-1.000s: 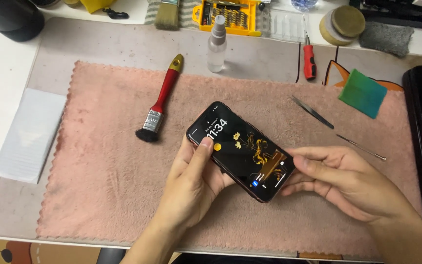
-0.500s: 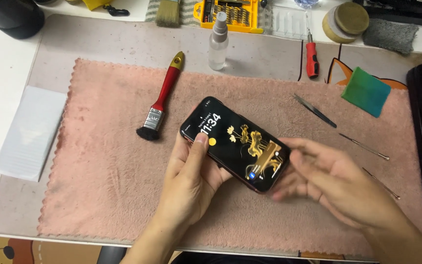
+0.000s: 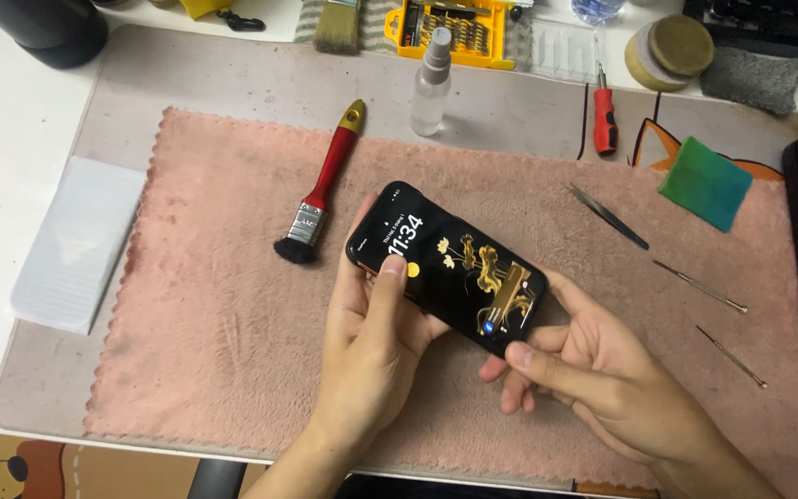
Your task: Completing a phone repair by cleaning the device, applying a screen protector, and installing a protective case.
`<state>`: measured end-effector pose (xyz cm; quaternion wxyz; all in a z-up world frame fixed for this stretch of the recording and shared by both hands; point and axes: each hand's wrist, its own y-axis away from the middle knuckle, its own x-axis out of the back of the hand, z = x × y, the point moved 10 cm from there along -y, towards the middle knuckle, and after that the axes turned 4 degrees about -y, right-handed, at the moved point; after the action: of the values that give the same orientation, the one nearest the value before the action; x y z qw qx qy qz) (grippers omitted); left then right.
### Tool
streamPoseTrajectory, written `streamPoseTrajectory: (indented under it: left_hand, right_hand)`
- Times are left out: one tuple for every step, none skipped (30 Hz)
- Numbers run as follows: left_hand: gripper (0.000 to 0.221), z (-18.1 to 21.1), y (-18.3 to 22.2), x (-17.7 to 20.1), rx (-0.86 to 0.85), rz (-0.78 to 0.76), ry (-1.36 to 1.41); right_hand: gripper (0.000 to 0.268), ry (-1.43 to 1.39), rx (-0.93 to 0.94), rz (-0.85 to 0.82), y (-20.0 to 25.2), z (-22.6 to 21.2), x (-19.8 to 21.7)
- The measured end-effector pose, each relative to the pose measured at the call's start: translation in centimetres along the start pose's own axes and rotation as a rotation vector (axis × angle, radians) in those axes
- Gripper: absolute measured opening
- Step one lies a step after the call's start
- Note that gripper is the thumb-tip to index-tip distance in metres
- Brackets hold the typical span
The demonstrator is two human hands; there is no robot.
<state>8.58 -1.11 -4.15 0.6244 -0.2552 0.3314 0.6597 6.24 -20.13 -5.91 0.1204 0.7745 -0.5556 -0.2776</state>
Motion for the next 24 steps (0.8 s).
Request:
streamPoseTrajectory:
  left_hand:
    - [0.072,-0.2,-0.1,0.6,0.023,0.051,0.021]
    - [0.075,-0.4,-0.1,1.1,0.046,0.103,0.042]
    - [0.075,-0.1,-0.1,1.0,0.041,0.102,0.041]
    - [0.073,0.3,-0.2,0.1,0.019,0.026,0.095]
    - [0.074,0.8,-0.1,-0.8,-0.002,-0.051,0.149]
    - [0.074,0.7,-0.4,-0.7,-0.006,-0.051,0.148]
    - [0.072,0.5,-0.6,-0.4,-0.007,-0.041,0.231]
    - [0.072,0.3,-0.8,-0.1,-0.008,-0.031,0.314]
    - [0.072,0.5,-1.1,-0.3,-0.011,-0.032,0.314]
    - [0.074,-0.3,-1.3,0.5,0.058,0.076,0.297]
    - [0.075,-1.2,-1.3,1.2,0.130,0.184,0.283]
    - [0.075,-1.4,-1.5,0.7,0.130,0.185,0.286]
    - [0.081,-1.3,-1.8,0.7,0.124,0.228,0.287]
    - [0.088,-1.3,-2.1,0.7,0.118,0.271,0.287]
    - [0.088,-1.1,-2.4,0.6,0.114,0.272,0.281]
    - [0.095,-1.4,-2.7,0.5,0.159,0.265,0.177]
    - [0.104,-1.9,-3.0,0.2,0.211,0.255,0.074]
    - [0.104,-2.0,-3.1,0.1,0.216,0.251,0.069]
    - [0.103,-2.5,-3.3,-0.6,0.248,0.208,0.108]
    - [0.102,-2.9,-3.5,-1.2,0.280,0.165,0.148]
    - [0.102,-3.3,-4.1,-0.8,0.286,0.161,0.142]
    - [0.100,-4.2,-4.5,-2.4,0.366,-0.023,0.252]
    - [0.104,-4.7,-4.6,-3.9,0.439,-0.208,0.358]
    - [0.104,-4.9,-5.3,-3.8,0.442,-0.211,0.351]
  right_hand:
    - [0.091,-0.028,0.014,-0.059,0.2,-0.1,-0.7]
    - [0.094,-0.057,0.028,-0.118,0.4,-0.1,-1.4]
    - [0.094,-0.055,0.030,-0.122,0.4,0.0,-1.6]
    - [0.095,-0.074,0.033,-0.132,0.5,0.2,-1.8]
    - [0.096,-0.094,0.035,-0.142,0.5,0.4,-2.1]
    - [0.096,-0.093,0.036,-0.145,0.6,0.6,-2.3]
    - [0.096,-0.086,0.037,-0.143,0.6,0.8,-2.5]
    - [0.096,-0.080,0.038,-0.140,0.7,1.0,-2.6]
    - [0.096,-0.078,0.039,-0.142,0.8,1.0,-2.9]
    - [0.095,-0.095,0.045,-0.167,1.0,1.0,-3.5]
    - [0.095,-0.111,0.048,-0.190,1.3,0.9,-3.9]
    - [0.095,-0.108,0.046,-0.189,1.6,1.1,-3.9]
    - [0.096,-0.149,0.070,-0.270,1.8,0.8,-4.8]
    - [0.098,-0.189,0.094,-0.350,2.1,0.5,-5.6]
    - [0.098,-0.194,0.097,-0.355,2.4,-0.4,-6.2]
    - [0.103,-0.153,0.091,-0.371,2.6,-1.2,-6.8]
    - [0.109,-0.114,0.087,-0.377,3.0,-1.9,-7.3]
    - [0.109,-0.119,0.091,-0.373,2.9,-1.9,-7.0]
    - [0.111,-0.132,0.158,-0.381,3.0,-2.6,-6.7]
    - [0.114,-0.144,0.224,-0.389,3.1,-3.2,-6.3]
    - [0.114,-0.150,0.229,-0.384,3.1,-3.4,-5.4]
    - [0.117,-0.165,0.254,-0.368,3.1,-3.8,-4.3]
    - [0.120,-0.181,0.281,-0.358,3.1,-4.2,-3.3]
    - [0.120,-0.187,0.288,-0.357,3.0,-5.0,-2.7]
